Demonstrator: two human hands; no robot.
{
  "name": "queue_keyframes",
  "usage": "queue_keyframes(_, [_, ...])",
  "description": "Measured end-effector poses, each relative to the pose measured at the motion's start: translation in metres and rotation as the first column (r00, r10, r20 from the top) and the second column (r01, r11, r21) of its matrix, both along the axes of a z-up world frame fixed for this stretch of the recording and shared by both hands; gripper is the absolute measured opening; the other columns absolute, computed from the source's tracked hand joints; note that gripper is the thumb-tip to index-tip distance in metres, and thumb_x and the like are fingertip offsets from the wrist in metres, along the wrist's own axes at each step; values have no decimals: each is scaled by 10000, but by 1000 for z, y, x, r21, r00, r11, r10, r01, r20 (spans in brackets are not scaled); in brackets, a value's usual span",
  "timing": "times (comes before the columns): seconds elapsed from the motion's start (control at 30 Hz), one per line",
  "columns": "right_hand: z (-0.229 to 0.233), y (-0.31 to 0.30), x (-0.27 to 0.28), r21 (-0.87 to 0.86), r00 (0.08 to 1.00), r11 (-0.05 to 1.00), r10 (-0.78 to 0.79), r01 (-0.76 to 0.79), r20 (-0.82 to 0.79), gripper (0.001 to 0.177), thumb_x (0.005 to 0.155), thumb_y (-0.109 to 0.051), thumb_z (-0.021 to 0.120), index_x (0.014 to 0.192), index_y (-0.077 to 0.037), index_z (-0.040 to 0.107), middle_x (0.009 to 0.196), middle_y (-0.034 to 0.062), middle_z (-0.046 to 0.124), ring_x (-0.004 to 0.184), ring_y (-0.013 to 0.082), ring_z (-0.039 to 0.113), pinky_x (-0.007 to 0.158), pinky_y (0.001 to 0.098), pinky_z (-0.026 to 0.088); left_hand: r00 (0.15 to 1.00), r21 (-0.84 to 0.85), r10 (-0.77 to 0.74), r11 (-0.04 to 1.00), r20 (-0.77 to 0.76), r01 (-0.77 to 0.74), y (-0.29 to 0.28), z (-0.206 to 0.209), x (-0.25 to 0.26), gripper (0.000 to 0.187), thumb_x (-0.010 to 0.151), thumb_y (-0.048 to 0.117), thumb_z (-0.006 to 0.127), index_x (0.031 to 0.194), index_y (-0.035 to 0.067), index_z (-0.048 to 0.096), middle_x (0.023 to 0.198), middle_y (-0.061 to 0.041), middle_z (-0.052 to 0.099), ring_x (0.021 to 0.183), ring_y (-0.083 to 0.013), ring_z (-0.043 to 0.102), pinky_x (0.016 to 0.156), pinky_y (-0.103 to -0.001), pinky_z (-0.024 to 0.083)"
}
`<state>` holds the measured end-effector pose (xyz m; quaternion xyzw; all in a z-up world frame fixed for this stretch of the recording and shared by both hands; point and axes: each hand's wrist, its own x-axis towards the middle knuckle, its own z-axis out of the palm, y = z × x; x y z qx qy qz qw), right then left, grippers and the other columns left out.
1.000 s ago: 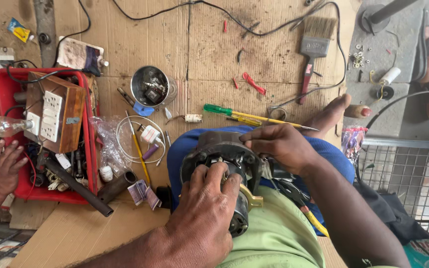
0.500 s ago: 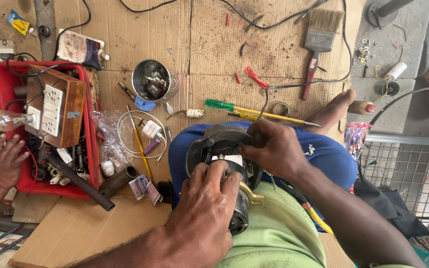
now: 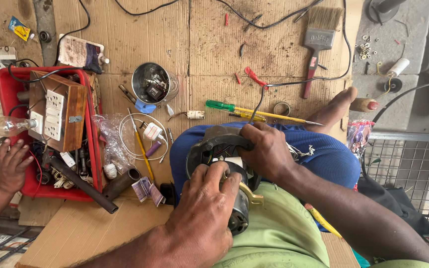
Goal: The person disassembles and reassembles a fan motor, removing the outer housing, wires, and internal components using pliers and a screwdriver before reconnecting the wiring and securing the motor body.
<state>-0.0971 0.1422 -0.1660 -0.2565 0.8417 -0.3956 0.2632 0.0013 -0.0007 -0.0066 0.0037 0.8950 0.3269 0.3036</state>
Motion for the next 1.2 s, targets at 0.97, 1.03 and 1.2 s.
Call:
queue_keyframes(0.97, [1, 62, -37, -285, 854, 937, 310, -201, 418, 683, 829, 39, 622, 1492, -38, 478, 1449, 105, 621, 1316, 158, 569, 1104, 330, 409, 937, -153, 332, 937, 106, -315, -6, -44, -48, 988, 471, 206, 904, 1313, -137, 515, 1365, -275, 475, 1293, -388, 495, 1098, -384, 407])
queue_keyframes(1.03, [5, 66, -37, -322, 840, 928, 323, -190, 435, 770, 789, 30, 667, 1517, -27, 424, 1476, 118, 585, 1336, 181, 539, 1103, 343, 397, 940, -139, 333, 937, 68, -322, -5, -49, -48, 996, 476, 235, 906, 1310, -145, 517, 1343, -268, 502, 1300, -380, 499, 1114, -379, 406])
queue_keyframes(1.2, [7, 62, -31, -297, 637, 951, 177, 85, 750, 691, 909, -159, 711, 1533, -68, 428, 1360, 101, 706, 1216, 155, 641, 1042, 325, 510, 935, -168, 350, 926, 54, -337, -1, -57, -49, 1002, 471, 238, 916, 1305, -146, 515, 1356, -292, 474, 1314, -406, 471, 1108, -401, 393])
